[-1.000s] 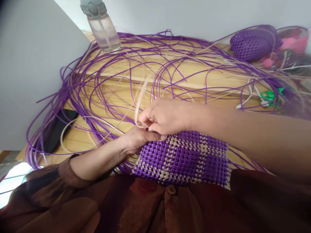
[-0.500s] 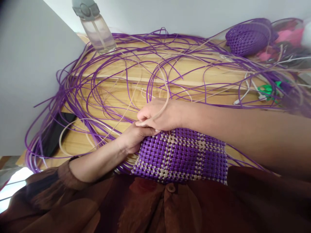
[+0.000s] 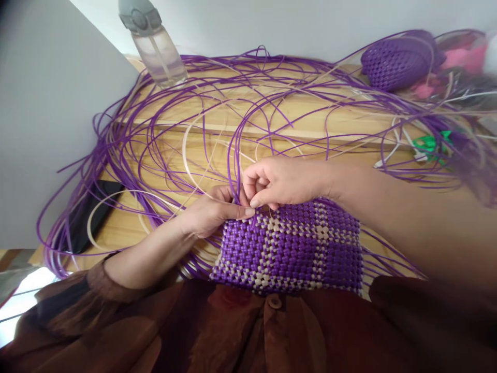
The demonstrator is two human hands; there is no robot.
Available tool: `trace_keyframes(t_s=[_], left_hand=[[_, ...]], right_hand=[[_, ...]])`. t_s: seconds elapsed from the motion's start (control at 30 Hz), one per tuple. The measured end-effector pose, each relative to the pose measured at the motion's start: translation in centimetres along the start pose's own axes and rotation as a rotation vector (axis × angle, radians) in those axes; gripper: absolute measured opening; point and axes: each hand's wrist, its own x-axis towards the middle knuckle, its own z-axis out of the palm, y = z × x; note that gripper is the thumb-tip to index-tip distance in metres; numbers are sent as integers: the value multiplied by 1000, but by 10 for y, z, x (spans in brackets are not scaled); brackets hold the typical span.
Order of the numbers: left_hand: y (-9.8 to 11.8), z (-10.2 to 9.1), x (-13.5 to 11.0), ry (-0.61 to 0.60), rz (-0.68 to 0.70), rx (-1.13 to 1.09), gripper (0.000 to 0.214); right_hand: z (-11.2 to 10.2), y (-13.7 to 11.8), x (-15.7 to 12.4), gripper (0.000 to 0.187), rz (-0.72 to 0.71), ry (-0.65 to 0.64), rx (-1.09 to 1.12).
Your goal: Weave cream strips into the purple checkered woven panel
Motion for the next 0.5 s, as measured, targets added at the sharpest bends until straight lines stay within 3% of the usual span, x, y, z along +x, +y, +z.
trace_keyframes(t_s=[0.1, 0.27, 0.37, 0.5], left_hand=[[1, 0, -2, -18, 28, 11, 22], [-2, 0, -2, -27, 26, -41, 19], [-3, 0, -2, -26, 0, -60, 19], [-4, 2, -3, 30, 11, -54, 20]], right_hand=[[4, -3, -6, 3, -19, 75, -144], [40, -13, -38, 13, -263, 630, -748], [74, -4, -53, 16, -287, 699, -867], [104, 17, -51, 7, -280, 832, -826]])
